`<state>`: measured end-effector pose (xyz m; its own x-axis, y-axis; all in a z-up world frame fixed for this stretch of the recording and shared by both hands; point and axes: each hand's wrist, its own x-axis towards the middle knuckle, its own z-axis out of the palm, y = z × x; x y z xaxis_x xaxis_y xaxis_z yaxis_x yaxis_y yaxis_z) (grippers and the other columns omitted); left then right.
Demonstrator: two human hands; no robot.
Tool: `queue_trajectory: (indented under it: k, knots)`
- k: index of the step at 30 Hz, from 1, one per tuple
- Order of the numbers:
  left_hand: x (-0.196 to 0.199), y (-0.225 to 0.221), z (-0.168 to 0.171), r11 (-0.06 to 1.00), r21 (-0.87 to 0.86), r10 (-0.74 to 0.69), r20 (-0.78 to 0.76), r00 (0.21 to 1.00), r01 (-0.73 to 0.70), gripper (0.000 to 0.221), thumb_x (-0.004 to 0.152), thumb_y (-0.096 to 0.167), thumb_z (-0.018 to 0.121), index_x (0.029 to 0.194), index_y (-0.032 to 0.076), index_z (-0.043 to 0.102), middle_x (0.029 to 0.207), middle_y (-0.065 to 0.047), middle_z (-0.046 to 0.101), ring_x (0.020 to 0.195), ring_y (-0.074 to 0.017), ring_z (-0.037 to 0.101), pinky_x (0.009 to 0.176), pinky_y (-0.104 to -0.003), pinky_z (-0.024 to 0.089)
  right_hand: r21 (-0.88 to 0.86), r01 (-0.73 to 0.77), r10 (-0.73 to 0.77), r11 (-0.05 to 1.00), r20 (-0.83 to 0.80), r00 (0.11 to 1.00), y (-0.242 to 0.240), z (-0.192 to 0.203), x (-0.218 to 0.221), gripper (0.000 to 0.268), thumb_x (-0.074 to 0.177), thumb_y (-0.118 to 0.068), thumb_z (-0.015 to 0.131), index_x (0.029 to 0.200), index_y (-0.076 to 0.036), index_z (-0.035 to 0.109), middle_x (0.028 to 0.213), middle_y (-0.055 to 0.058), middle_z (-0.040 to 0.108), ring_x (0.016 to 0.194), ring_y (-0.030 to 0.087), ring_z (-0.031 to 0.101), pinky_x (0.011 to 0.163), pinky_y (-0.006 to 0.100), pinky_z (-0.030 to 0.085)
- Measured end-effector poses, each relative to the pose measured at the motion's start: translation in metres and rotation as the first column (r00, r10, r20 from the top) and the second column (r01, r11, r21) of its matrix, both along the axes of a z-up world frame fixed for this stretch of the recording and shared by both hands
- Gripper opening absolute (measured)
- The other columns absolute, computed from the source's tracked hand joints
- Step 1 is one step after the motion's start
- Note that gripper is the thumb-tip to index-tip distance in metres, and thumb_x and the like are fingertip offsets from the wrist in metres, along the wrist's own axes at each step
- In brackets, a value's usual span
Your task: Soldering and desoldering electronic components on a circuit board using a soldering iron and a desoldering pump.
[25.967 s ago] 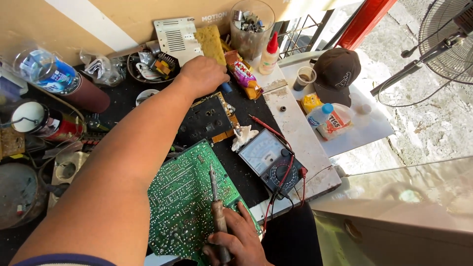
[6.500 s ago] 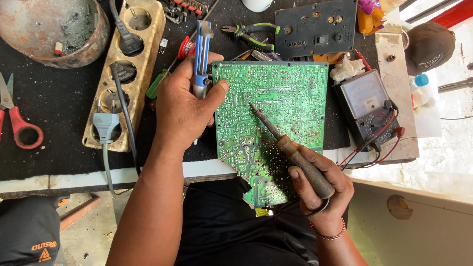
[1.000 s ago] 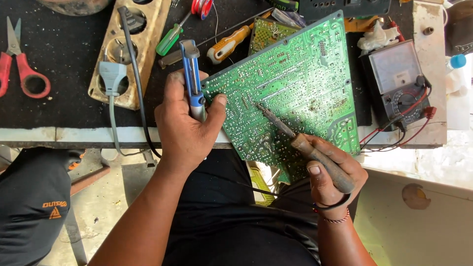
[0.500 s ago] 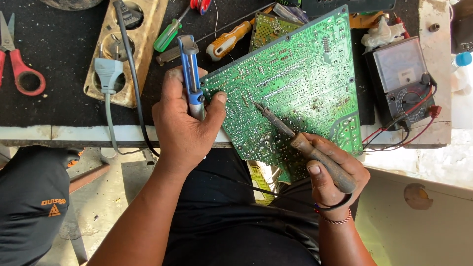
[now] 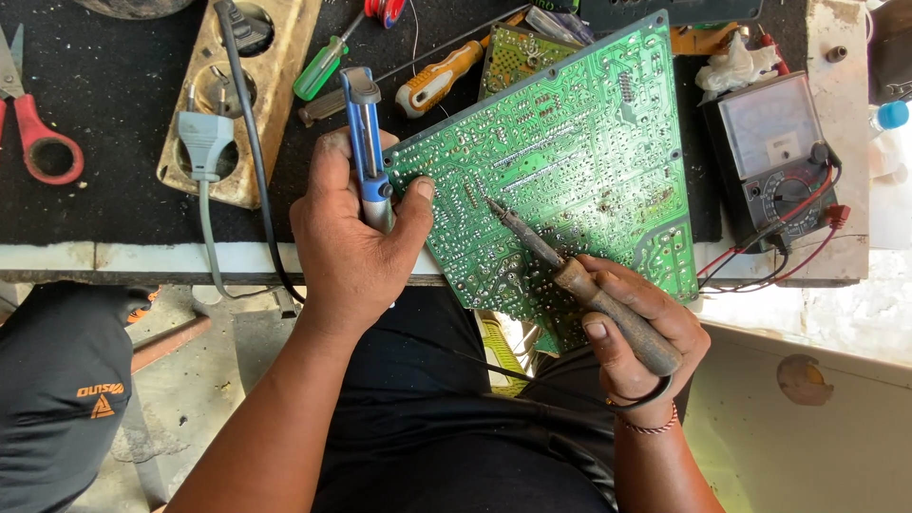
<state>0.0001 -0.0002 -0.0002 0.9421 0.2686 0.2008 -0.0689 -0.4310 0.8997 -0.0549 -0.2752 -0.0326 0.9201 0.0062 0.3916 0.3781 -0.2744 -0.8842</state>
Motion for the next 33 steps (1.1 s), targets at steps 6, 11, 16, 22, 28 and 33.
queue_trajectory:
  k: [6,11,16,22,28,33]
  knots:
    - [0.001,0.000,-0.003,1.000,0.016,0.003,0.019,1.000,-0.003,0.037,0.096,0.034,0.076,0.124,0.017,0.060,0.074,0.006,0.053,0.056,-0.0103,0.050,0.056,-0.035,0.047,-0.016,-0.032,0.032,0.999,0.016,0.999,0.003,0.007,0.001,0.035,0.095,-0.026,0.073,0.122,-0.004,0.067,0.116,0.019,0.072,0.118,0.044,0.075,0.107,0.052,0.068]
    - [0.000,0.000,-0.002,1.000,0.015,0.007,0.018,1.000,-0.008,0.035,0.095,0.031,0.077,0.123,0.018,0.060,0.073,0.006,0.053,0.055,-0.0102,0.051,0.056,-0.035,0.048,0.051,-0.028,0.029,0.998,-0.019,0.999,0.004,0.007,0.001,0.038,0.092,-0.025,0.075,0.119,-0.001,0.064,0.117,0.026,0.070,0.117,0.042,0.073,0.107,0.051,0.065]
    - [0.000,0.001,-0.002,1.000,0.017,-0.014,0.033,0.999,0.013,0.035,0.097,0.032,0.076,0.124,0.018,0.059,0.073,0.006,0.052,0.056,-0.0112,0.054,0.058,-0.035,0.049,0.051,-0.035,0.034,0.998,0.019,0.999,0.002,0.001,0.003,0.036,0.092,-0.024,0.075,0.119,-0.002,0.065,0.115,0.024,0.071,0.115,0.043,0.074,0.105,0.052,0.067]
    - [0.000,0.001,-0.003,1.000,0.014,-0.005,0.019,1.000,0.005,0.036,0.096,0.033,0.077,0.125,0.018,0.059,0.073,0.006,0.052,0.055,-0.0112,0.052,0.055,-0.036,0.047,0.066,-0.046,0.044,0.997,0.031,0.999,0.002,-0.001,0.004,0.034,0.093,-0.024,0.075,0.118,-0.004,0.065,0.115,0.024,0.071,0.115,0.042,0.075,0.104,0.051,0.068]
    - [0.000,0.000,0.001,1.000,0.008,0.001,0.023,1.000,-0.001,0.034,0.097,0.033,0.073,0.123,0.018,0.060,0.072,0.007,0.050,0.056,-0.0105,0.049,0.058,-0.034,0.047,0.073,-0.034,0.034,0.997,0.010,0.999,0.005,0.005,0.004,0.034,0.093,-0.025,0.075,0.117,-0.004,0.065,0.114,0.023,0.072,0.114,0.040,0.075,0.103,0.050,0.068]
    - [0.001,0.000,0.007,0.999,0.038,-0.017,0.078,0.997,0.014,0.024,0.101,0.033,0.062,0.120,0.017,0.060,0.073,0.008,0.054,0.057,-0.0114,0.057,0.063,-0.034,0.051,0.084,-0.026,0.026,0.996,-0.002,1.000,0.007,0.007,0.004,0.033,0.094,-0.025,0.075,0.118,-0.005,0.065,0.115,0.021,0.072,0.113,0.039,0.076,0.103,0.050,0.067]
